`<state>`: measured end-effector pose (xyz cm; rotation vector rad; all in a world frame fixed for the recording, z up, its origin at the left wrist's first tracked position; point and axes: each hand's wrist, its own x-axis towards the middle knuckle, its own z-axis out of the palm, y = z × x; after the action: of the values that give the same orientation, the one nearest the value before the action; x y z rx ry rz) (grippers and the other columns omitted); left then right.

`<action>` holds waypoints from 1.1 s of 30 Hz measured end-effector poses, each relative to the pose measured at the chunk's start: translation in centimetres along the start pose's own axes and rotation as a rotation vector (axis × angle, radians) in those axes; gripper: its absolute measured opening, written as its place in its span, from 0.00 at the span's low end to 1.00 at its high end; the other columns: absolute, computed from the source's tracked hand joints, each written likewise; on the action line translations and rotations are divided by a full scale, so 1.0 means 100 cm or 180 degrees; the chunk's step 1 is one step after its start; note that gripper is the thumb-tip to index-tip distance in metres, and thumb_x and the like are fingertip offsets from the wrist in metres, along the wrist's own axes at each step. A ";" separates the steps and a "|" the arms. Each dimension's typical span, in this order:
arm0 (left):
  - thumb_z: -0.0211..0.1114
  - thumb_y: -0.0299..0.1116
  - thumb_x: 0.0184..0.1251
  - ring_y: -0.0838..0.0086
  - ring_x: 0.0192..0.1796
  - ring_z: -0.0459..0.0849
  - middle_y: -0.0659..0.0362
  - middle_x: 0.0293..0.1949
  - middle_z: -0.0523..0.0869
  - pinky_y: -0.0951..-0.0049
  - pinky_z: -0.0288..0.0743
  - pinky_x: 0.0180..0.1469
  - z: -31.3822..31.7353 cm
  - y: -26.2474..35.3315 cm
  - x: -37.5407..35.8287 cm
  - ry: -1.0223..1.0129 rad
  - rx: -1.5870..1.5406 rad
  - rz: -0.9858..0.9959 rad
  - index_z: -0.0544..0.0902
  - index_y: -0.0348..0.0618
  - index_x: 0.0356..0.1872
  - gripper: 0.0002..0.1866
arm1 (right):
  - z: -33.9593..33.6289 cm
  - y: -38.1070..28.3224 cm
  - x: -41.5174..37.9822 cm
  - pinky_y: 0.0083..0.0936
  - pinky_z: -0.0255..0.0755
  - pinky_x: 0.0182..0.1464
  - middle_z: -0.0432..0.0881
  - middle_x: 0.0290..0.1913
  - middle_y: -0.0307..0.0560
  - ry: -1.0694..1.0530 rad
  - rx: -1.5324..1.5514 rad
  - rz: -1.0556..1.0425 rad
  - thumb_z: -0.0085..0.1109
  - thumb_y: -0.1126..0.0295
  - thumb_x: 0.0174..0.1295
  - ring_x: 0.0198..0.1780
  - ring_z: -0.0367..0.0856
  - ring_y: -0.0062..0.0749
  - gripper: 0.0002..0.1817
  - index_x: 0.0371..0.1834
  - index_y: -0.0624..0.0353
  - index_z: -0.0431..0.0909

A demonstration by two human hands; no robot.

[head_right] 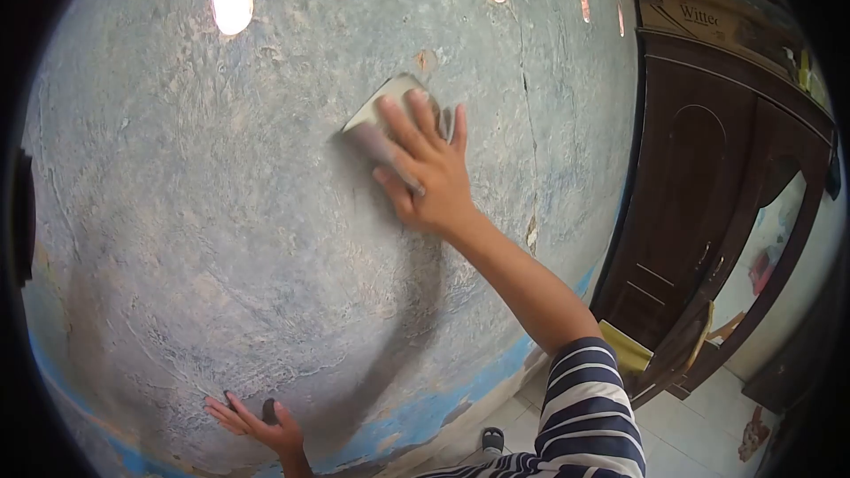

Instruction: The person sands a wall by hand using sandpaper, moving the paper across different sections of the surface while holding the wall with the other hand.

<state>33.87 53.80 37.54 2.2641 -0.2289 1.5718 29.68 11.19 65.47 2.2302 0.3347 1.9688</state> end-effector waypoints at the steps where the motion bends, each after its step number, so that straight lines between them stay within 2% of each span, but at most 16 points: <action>1: 0.50 0.65 0.77 0.37 0.85 0.42 0.37 0.84 0.47 0.28 0.33 0.78 0.000 -0.003 0.005 0.0028 0.0082 0.0012 0.58 0.40 0.83 0.46 | 0.000 0.005 0.008 0.61 0.34 0.83 0.62 0.84 0.46 0.0308 0.0138 0.0548 0.62 0.63 0.69 0.87 0.47 0.56 0.33 0.79 0.48 0.68; 3: 0.50 0.65 0.77 0.37 0.85 0.43 0.37 0.84 0.49 0.28 0.33 0.78 -0.002 -0.008 0.017 0.0115 0.0130 0.0066 0.58 0.39 0.82 0.46 | 0.002 0.023 0.031 0.60 0.36 0.83 0.62 0.84 0.45 0.0899 0.0435 0.1617 0.63 0.62 0.69 0.87 0.48 0.52 0.32 0.77 0.49 0.70; 6: 0.49 0.65 0.77 0.40 0.86 0.43 0.39 0.84 0.50 0.29 0.33 0.79 0.001 -0.012 0.024 0.0277 0.0263 0.0129 0.61 0.39 0.81 0.45 | 0.000 0.032 0.054 0.58 0.39 0.83 0.63 0.83 0.47 0.0590 0.0236 0.0176 0.59 0.60 0.72 0.86 0.50 0.52 0.30 0.77 0.50 0.70; 10: 0.49 0.65 0.77 0.41 0.86 0.45 0.39 0.84 0.52 0.30 0.33 0.79 0.007 -0.007 0.029 0.0564 0.0265 0.0223 0.63 0.38 0.80 0.44 | -0.001 0.040 0.103 0.52 0.46 0.83 0.67 0.81 0.50 0.1158 0.0635 0.1154 0.58 0.60 0.73 0.84 0.56 0.55 0.27 0.73 0.53 0.75; 11: 0.49 0.65 0.77 0.41 0.86 0.45 0.38 0.84 0.52 0.30 0.34 0.79 0.006 -0.007 0.029 0.0552 0.0320 0.0219 0.64 0.38 0.80 0.44 | -0.003 0.039 0.114 0.52 0.48 0.82 0.67 0.81 0.51 0.1104 0.0326 0.0914 0.59 0.61 0.72 0.83 0.57 0.54 0.28 0.74 0.54 0.74; 14: 0.48 0.65 0.77 0.40 0.85 0.47 0.38 0.83 0.54 0.30 0.35 0.79 0.009 -0.008 0.029 0.0606 0.0417 0.0232 0.65 0.38 0.79 0.43 | -0.011 0.043 0.140 0.52 0.47 0.83 0.65 0.81 0.56 0.0549 0.0240 -0.0203 0.55 0.58 0.75 0.83 0.56 0.58 0.29 0.78 0.54 0.69; 18: 0.47 0.64 0.79 0.39 0.84 0.51 0.37 0.82 0.56 0.30 0.38 0.79 0.010 -0.010 0.028 0.0756 0.0422 0.0303 0.67 0.41 0.78 0.41 | -0.005 0.051 0.182 0.48 0.45 0.84 0.62 0.82 0.59 0.1095 0.0157 0.1010 0.53 0.55 0.75 0.84 0.54 0.55 0.33 0.80 0.58 0.65; 19: 0.47 0.64 0.79 0.39 0.84 0.52 0.38 0.82 0.57 0.30 0.39 0.79 0.011 -0.009 0.029 0.0798 0.0427 0.0303 0.67 0.42 0.78 0.40 | -0.004 0.054 0.188 0.46 0.45 0.84 0.62 0.82 0.60 0.0955 0.0328 0.0601 0.51 0.53 0.75 0.84 0.54 0.55 0.35 0.81 0.59 0.63; 22: 0.53 0.74 0.72 0.32 0.81 0.55 0.36 0.81 0.58 0.22 0.45 0.74 0.010 0.001 0.033 0.0828 -0.0090 0.0094 0.70 0.51 0.76 0.44 | -0.011 0.062 0.213 0.45 0.46 0.84 0.62 0.82 0.60 0.0967 0.0514 0.0512 0.51 0.51 0.75 0.84 0.53 0.57 0.36 0.81 0.59 0.63; 23: 0.53 0.73 0.72 0.32 0.81 0.56 0.36 0.81 0.58 0.22 0.45 0.74 0.009 0.001 0.034 0.0836 -0.0085 0.0125 0.70 0.51 0.76 0.44 | -0.012 0.065 0.224 0.45 0.47 0.84 0.63 0.81 0.59 0.1137 0.0580 0.1225 0.51 0.53 0.75 0.84 0.54 0.57 0.35 0.80 0.58 0.63; 26: 0.54 0.73 0.72 0.32 0.80 0.58 0.36 0.80 0.60 0.23 0.47 0.74 0.009 0.000 0.038 0.0909 -0.0081 0.0205 0.72 0.49 0.75 0.43 | -0.016 0.062 0.243 0.44 0.46 0.84 0.63 0.81 0.59 0.0949 0.0461 0.0450 0.50 0.53 0.75 0.84 0.54 0.55 0.34 0.79 0.61 0.64; 27: 0.55 0.73 0.71 0.32 0.80 0.58 0.36 0.80 0.60 0.23 0.47 0.74 0.009 0.000 0.038 0.0938 -0.0083 0.0206 0.73 0.48 0.74 0.43 | -0.016 0.064 0.249 0.44 0.45 0.84 0.63 0.81 0.58 0.0764 0.0224 -0.0120 0.47 0.52 0.76 0.84 0.53 0.54 0.34 0.79 0.61 0.64; 30: 0.54 0.73 0.71 0.31 0.80 0.58 0.36 0.80 0.60 0.24 0.49 0.74 0.010 0.002 0.037 0.0999 -0.0129 0.0210 0.75 0.48 0.73 0.43 | -0.017 0.069 0.269 0.43 0.43 0.85 0.61 0.82 0.59 0.1072 0.0580 0.1149 0.44 0.50 0.77 0.85 0.51 0.53 0.35 0.80 0.61 0.63; 31: 0.54 0.73 0.72 0.31 0.80 0.58 0.36 0.80 0.61 0.25 0.49 0.74 0.010 0.002 0.038 0.1024 -0.0149 0.0219 0.75 0.48 0.73 0.43 | -0.012 0.070 0.278 0.43 0.43 0.85 0.59 0.83 0.59 0.0967 -0.0029 0.1443 0.41 0.49 0.78 0.85 0.50 0.53 0.36 0.81 0.61 0.61; 33: 0.54 0.72 0.72 0.33 0.80 0.59 0.38 0.81 0.61 0.26 0.50 0.74 0.013 -0.001 0.038 0.1068 -0.0095 0.0263 0.74 0.49 0.75 0.43 | -0.019 0.065 0.280 0.43 0.42 0.85 0.58 0.83 0.58 0.0772 0.0225 0.0812 0.40 0.48 0.78 0.85 0.51 0.52 0.37 0.82 0.62 0.60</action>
<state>36.43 53.71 40.64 1.9508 -0.2541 1.9446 31.48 12.16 94.20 2.1703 0.1537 2.4034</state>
